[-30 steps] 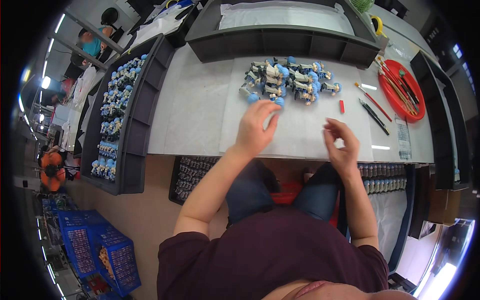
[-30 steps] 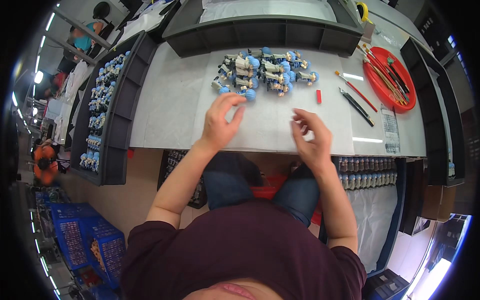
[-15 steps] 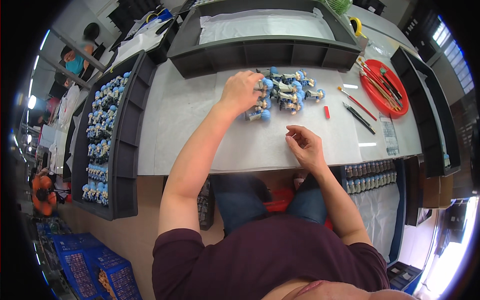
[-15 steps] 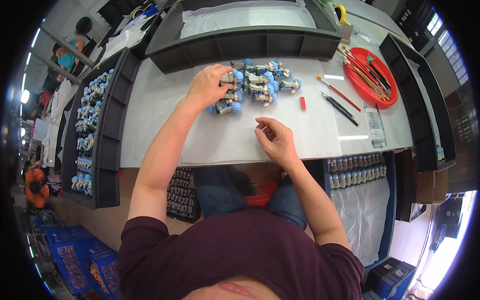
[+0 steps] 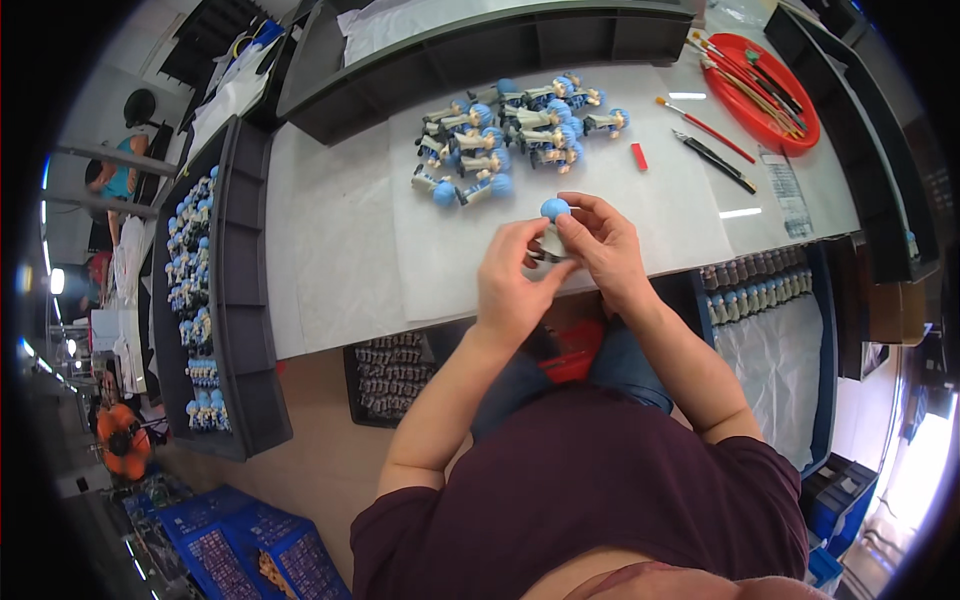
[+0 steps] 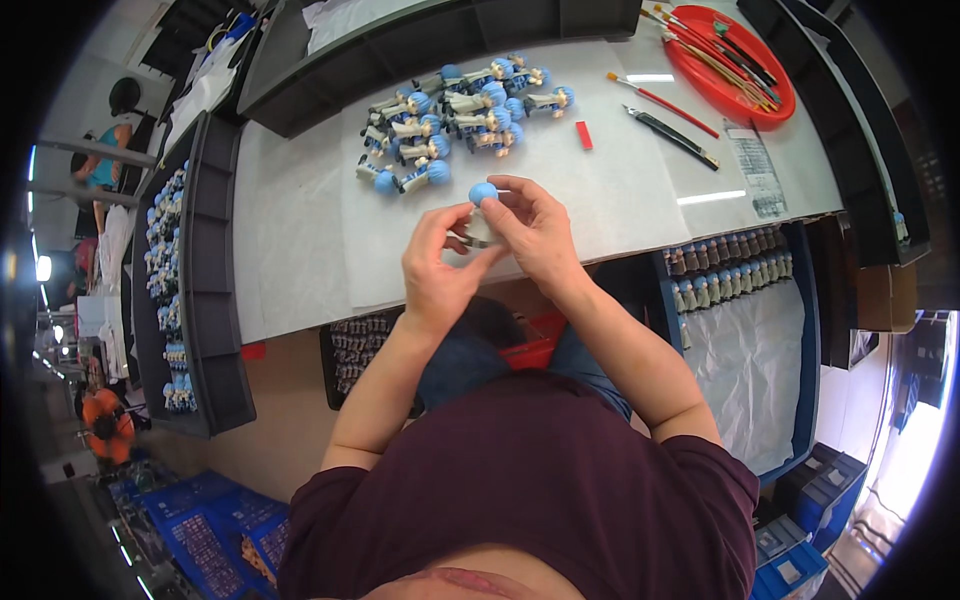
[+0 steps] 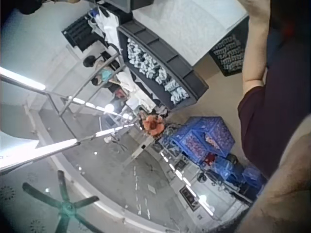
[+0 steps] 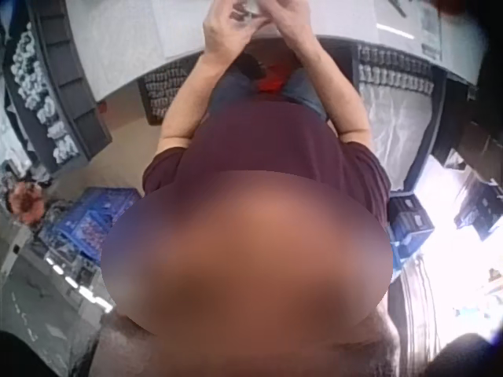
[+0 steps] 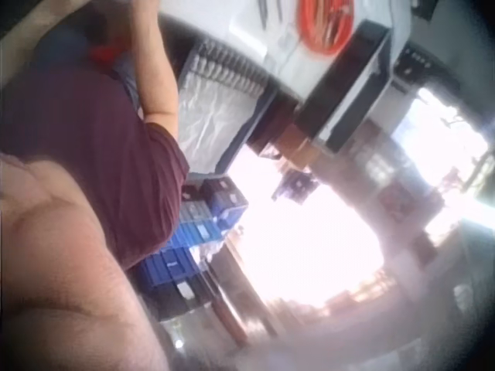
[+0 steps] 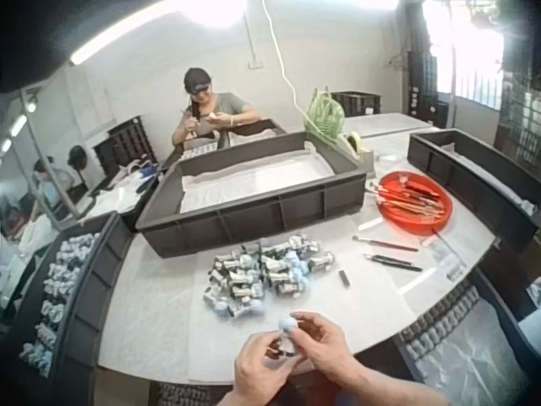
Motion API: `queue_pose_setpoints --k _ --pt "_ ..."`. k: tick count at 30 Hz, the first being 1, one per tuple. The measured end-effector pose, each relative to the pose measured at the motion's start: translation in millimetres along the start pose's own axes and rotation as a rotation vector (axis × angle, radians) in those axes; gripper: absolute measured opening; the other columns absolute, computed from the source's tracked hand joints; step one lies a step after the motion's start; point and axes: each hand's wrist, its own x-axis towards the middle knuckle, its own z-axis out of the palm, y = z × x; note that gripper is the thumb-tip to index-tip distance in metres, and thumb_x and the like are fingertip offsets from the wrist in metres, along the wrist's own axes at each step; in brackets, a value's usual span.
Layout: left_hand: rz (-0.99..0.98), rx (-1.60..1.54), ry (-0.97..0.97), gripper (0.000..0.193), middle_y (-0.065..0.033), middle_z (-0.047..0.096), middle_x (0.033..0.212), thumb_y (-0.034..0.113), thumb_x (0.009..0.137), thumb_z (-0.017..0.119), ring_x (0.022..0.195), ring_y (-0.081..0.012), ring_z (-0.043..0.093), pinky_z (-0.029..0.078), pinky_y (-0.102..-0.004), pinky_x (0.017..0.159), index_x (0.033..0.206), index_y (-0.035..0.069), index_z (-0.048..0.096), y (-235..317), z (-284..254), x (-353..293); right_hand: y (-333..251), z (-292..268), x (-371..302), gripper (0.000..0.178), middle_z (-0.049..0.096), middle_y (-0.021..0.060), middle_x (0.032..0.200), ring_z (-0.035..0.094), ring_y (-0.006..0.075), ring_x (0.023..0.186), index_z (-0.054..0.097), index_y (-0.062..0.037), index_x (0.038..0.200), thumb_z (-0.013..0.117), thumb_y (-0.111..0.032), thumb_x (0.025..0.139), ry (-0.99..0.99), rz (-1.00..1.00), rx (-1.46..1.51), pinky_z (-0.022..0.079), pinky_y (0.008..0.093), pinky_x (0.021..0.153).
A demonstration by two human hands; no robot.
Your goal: The person sits at a table and repeatedly picks up small blue and white figurines. They use a red tool to scrape or clean the surface of each figure before placing it into a blue tray. The process is repeated for multiple figures in a batch.
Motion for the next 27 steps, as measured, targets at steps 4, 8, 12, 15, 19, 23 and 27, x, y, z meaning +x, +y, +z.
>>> queue_pose_setpoints --k 4,8,12,15,19,23,27 --pt "-0.194 -0.322 0.01 0.048 -0.0086 0.06 0.098 0.006 0.077 0.071 0.08 -0.0155 0.059 0.05 -0.0266 0.07 0.12 0.002 0.051 -1 -1 -6 -1 -13 8 0.028 0.066 0.0089 0.094 0.061 0.0116 0.082 0.057 0.0017 0.112 0.059 -0.013 0.089 -0.19 0.01 -0.137 0.049 0.0252 0.071" --pt "-0.269 -0.505 -0.139 0.038 -0.0114 0.06 0.105 -0.001 0.083 0.061 0.089 -0.0166 0.06 0.051 -0.0278 0.078 0.12 -0.001 0.053 -29 -11 3 -34 -5 10 0.024 0.067 0.0146 0.093 0.063 0.0148 0.081 0.061 -0.001 0.106 0.062 -0.015 0.086 -0.374 -0.012 -0.556 0.049 0.0271 0.069" --pt "-0.362 -0.551 -0.084 0.031 -0.0085 0.062 0.097 -0.002 0.081 0.064 0.089 -0.0125 0.06 0.051 -0.0247 0.079 0.111 -0.003 0.056 -31 2 -1 -34 -44 47 0.024 0.067 0.0128 0.092 0.064 0.0165 0.081 0.063 -0.0027 0.103 0.066 -0.015 0.083 0.163 -0.561 -1.02 0.048 0.0287 0.07" --pt "-0.392 -0.559 -0.046 0.03 -0.0075 0.063 0.093 -0.001 0.079 0.068 0.088 -0.0116 0.061 0.051 -0.0236 0.078 0.107 -0.003 0.054 -24 14 0 -20 -91 71 0.024 0.067 0.0104 0.091 0.063 0.0159 0.081 0.064 -0.0037 0.103 0.068 -0.013 0.081 0.326 -0.634 -1.392 0.047 0.029 0.072" --pt "-0.418 -0.523 -0.073 0.034 -0.0075 0.062 0.093 0.001 0.079 0.069 0.088 -0.0112 0.06 0.052 -0.0232 0.076 0.109 -0.003 0.053 -22 13 0 -32 -84 63 0.023 0.065 0.0076 0.089 0.061 0.0154 0.085 0.063 -0.0021 0.103 0.066 -0.012 0.082 0.306 -0.074 -0.57 0.047 0.0293 0.071" --pt "-0.35 -0.521 -0.001 0.035 -0.0105 0.061 0.094 0.005 0.077 0.072 0.082 -0.0144 0.063 0.053 -0.0261 0.071 0.106 -0.005 0.057 -26 16 -3 -49 -70 40 0.032 0.062 0.011 0.099 0.061 0.0188 0.092 0.055 0.0021 0.114 0.063 -0.012 0.086 0.131 0.256 0.192 0.051 0.026 0.075" --pt "-0.289 -0.484 -0.055 0.034 -0.0095 0.061 0.097 0.004 0.078 0.07 0.085 -0.0141 0.062 0.053 -0.0256 0.074 0.108 -0.005 0.058 -31 13 -4 -52 -60 27 0.037 0.059 0.0129 0.105 0.061 0.0206 0.095 0.049 0.0025 0.119 0.062 -0.011 0.087 0.12 0.339 0.324 0.053 0.0249 0.077"
